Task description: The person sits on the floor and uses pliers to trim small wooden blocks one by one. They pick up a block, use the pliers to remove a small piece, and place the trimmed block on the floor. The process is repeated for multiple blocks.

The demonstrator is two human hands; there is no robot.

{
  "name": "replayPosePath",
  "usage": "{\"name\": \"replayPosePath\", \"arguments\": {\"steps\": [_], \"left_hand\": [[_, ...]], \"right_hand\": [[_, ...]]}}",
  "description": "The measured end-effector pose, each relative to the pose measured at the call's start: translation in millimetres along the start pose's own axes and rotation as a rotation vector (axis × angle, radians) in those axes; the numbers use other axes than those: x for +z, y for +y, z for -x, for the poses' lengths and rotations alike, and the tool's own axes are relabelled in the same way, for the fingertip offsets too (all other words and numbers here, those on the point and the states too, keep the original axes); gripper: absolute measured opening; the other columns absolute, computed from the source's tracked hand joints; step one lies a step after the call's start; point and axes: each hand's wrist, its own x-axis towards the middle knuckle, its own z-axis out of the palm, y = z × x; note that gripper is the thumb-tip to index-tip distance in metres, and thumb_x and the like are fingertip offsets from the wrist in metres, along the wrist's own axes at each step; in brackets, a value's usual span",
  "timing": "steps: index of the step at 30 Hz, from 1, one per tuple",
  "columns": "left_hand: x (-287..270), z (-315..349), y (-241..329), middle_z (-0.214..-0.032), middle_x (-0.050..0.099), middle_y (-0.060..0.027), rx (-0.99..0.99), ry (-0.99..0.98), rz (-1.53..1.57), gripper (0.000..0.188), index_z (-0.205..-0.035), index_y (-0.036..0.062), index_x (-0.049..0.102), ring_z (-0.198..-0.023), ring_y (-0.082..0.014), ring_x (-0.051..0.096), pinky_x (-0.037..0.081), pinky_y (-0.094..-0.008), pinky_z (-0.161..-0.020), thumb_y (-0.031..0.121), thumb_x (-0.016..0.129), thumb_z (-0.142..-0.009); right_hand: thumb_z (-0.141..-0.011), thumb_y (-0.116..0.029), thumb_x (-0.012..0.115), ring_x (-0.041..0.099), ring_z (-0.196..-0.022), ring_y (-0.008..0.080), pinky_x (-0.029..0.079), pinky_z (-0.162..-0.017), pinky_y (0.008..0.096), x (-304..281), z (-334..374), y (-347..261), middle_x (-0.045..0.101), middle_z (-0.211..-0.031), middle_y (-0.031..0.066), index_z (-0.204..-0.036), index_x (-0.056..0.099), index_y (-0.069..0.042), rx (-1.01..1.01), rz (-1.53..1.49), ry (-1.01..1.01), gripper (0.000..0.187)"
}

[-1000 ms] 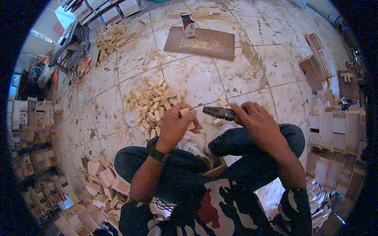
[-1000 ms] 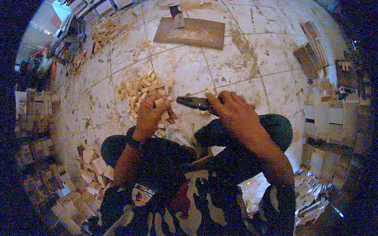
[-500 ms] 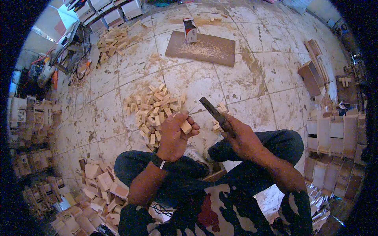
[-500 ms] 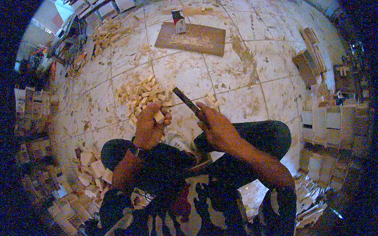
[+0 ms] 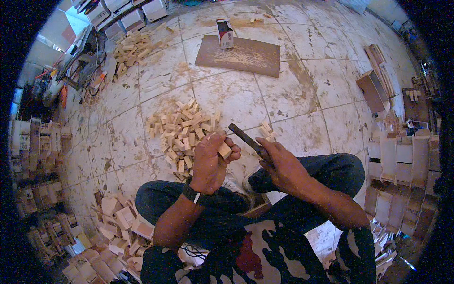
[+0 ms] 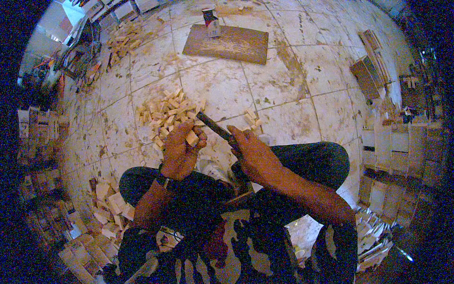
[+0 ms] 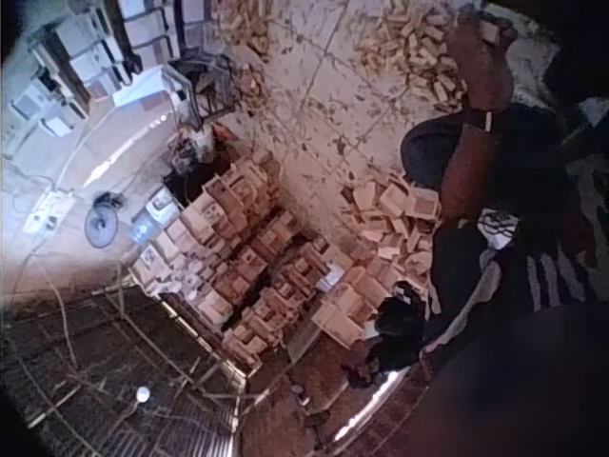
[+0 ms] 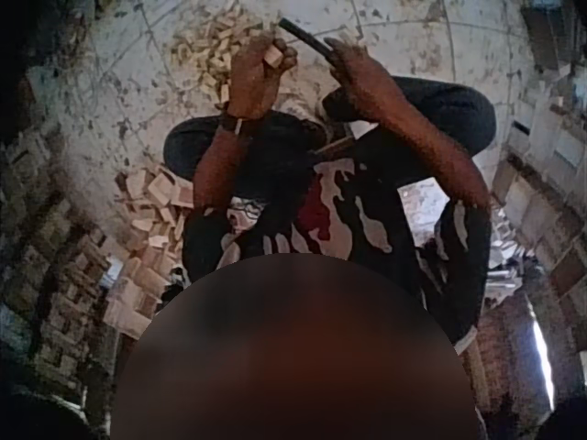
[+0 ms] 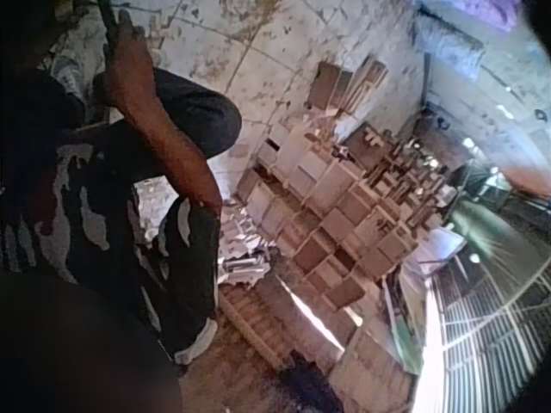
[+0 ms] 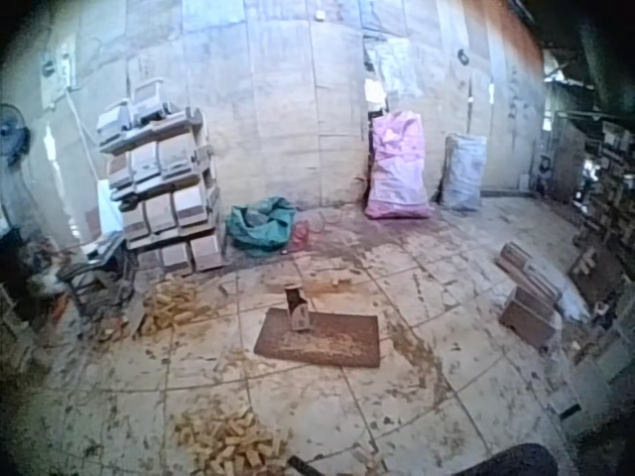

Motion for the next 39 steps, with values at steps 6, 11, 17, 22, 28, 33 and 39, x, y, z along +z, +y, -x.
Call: {"name": "replayPosePath", "arguments": {"steps": [6, 11, 17, 22, 28, 33, 39], "left_hand": [[4, 3, 2, -0.083, 0.06, -0.008, 0.004, -0.005, -0.011, 0.017, -0.093, 0.004, 0.054, -0.07, -0.0205, 0.064, 0.055, -0.0306, -0.06, 0.021, 0.054, -0.092], [10, 8, 7, -0.081, 0.065, -0.0097, 0.199, -0.001, -0.37, 0.019, -0.097, 0.0011, 0.057, -0.07, -0.0184, 0.066, 0.052, -0.0282, -0.06, 0.019, 0.056, -0.091], [8, 17, 18, -0.071, 0.066, -0.0093, 0.456, 0.002, -1.057, 0.022, -0.092, -0.0005, 0.061, -0.069, -0.0136, 0.065, 0.048, -0.0242, -0.057, 0.021, 0.057, -0.09], [11, 22, 25, -0.068, 0.063, -0.0105, -0.027, -0.076, -0.608, 0.023, -0.085, -0.0017, 0.059, -0.058, -0.0165, 0.063, 0.05, -0.0282, -0.048, 0.02, 0.054, -0.09], [5, 6, 9, -0.069, 0.06, -0.01, -0.054, 0.008, -0.392, 0.024, -0.082, -0.0013, 0.057, -0.05, -0.0174, 0.059, 0.048, -0.03, -0.042, 0.02, 0.05, -0.089], [0, -4, 3, -0.069, 0.056, -0.0053, -0.102, -0.074, -0.386, 0.023, -0.084, 0.0052, 0.055, -0.052, -0.0138, 0.051, 0.041, -0.0266, -0.045, 0.025, 0.047, -0.091], [2, 8, 9, -0.074, 0.055, -0.0037, -0.134, -0.117, -0.14, 0.018, -0.091, 0.0081, 0.051, -0.057, -0.0124, 0.051, 0.038, -0.0248, -0.044, 0.026, 0.048, -0.093]], "right_hand": [[-0.087, -0.01, 0.057, 0.054, -0.093, 0.0411, 0.046, -0.079, 0.0439, 0, -1, -2, 0.05, -0.104, 0.0226, -0.126, 0.04, -0.004, -0.068, 0.061, 0.078, 0.044], [-0.084, -0.018, 0.06, 0.055, -0.084, 0.0423, 0.044, -0.07, 0.0503, -12, 2, -9, 0.055, -0.091, 0.0232, -0.102, 0.047, -0.002, 0.066, 0.013, 0.068, 0.027], [-0.086, -0.021, 0.058, 0.057, -0.08, 0.0415, 0.045, -0.069, 0.0499, -21, 3, -9, 0.057, -0.084, 0.0211, -0.1, 0.047, -0.003, 0.15, -0.016, -0.042, 0.025], [-0.082, -0.015, 0.058, 0.055, -0.08, 0.0392, 0.044, -0.068, 0.0485, -6, 1, 3, 0.055, -0.085, 0.0195, -0.099, 0.048, -0.003, 0.016, 0.197, 0.112, 0.023], [-0.078, -0.013, 0.057, 0.053, -0.074, 0.0315, 0.042, -0.061, 0.0427, 10, -16, 20, 0.052, -0.081, 0.0149, -0.098, 0.05, -0.004, -0.075, 0.669, 0.299, 0.022], [-0.078, -0.013, 0.056, 0.051, -0.071, 0.0266, 0.042, -0.061, 0.0397, 17, -21, 24, 0.049, -0.077, 0.0105, -0.098, 0.051, -0.005, -0.109, 0.905, 0.377, 0.022], [-0.083, -0.016, 0.053, 0.055, -0.084, 0.0318, 0.043, -0.074, 0.0474, 8, -17, 15, 0.056, -0.091, 0.0148, -0.116, 0.05, -0.002, -0.174, 0.776, 0.536, 0.036]]}}
